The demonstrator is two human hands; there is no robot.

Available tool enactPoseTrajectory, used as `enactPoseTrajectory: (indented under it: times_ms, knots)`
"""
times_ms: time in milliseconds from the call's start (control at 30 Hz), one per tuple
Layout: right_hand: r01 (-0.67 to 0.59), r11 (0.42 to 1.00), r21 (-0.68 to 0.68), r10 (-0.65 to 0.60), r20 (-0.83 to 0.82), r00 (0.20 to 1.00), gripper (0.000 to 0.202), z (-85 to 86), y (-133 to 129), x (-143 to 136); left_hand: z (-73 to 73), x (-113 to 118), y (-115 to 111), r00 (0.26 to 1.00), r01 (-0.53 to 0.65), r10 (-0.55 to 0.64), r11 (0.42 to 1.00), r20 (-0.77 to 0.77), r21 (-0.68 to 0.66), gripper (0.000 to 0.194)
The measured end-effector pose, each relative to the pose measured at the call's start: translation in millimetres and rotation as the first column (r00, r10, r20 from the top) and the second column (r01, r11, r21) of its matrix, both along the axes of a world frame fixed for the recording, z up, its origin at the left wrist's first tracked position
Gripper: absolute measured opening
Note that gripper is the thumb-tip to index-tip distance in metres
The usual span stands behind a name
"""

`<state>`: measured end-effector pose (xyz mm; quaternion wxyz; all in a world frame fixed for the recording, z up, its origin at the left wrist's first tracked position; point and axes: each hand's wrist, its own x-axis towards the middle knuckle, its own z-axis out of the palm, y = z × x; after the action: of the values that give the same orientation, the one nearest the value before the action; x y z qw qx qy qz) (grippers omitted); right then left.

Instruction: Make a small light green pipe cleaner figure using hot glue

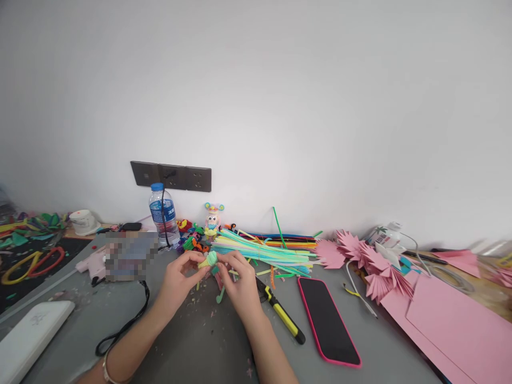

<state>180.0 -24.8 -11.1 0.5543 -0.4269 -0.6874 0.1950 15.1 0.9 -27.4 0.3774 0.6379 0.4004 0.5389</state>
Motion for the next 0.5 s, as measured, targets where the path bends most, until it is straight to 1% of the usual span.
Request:
enactPoseTrajectory:
  times_ms: [133,333,400,500]
  knots:
    - [-0.02,1.0,-0.01,0.02,0.0,1.0,0.02,-1.3,0.5,0.6,0.3,0.5,-0.1,0.998,0.005,-0.005,1.0,0.064,-0.011,0.013]
    - [-0.026,1.0,-0.016,0.026,0.017,1.0,0.021,-2.1,0.5,0.9,9.4,0.6,-1.3,0.996,0.004,-0.002,1.0,0.087,-0.025,0.012]
    - [-0.026,1.0,-0.014,0.026,0.028,0.999,0.022,-1.6,0.0,0.8,9.4,0.7,-0.7,0.997,-0.001,0.003,1.0,0.081,-0.028,0.012]
    - [-0.033,0.999,-0.011,0.033,0.032,0.999,0.022,-1.2,0.1,0.7,5.7,0.5,0.8,0.997,-0.005,0.007,1.0,0.08,-0.024,0.013]
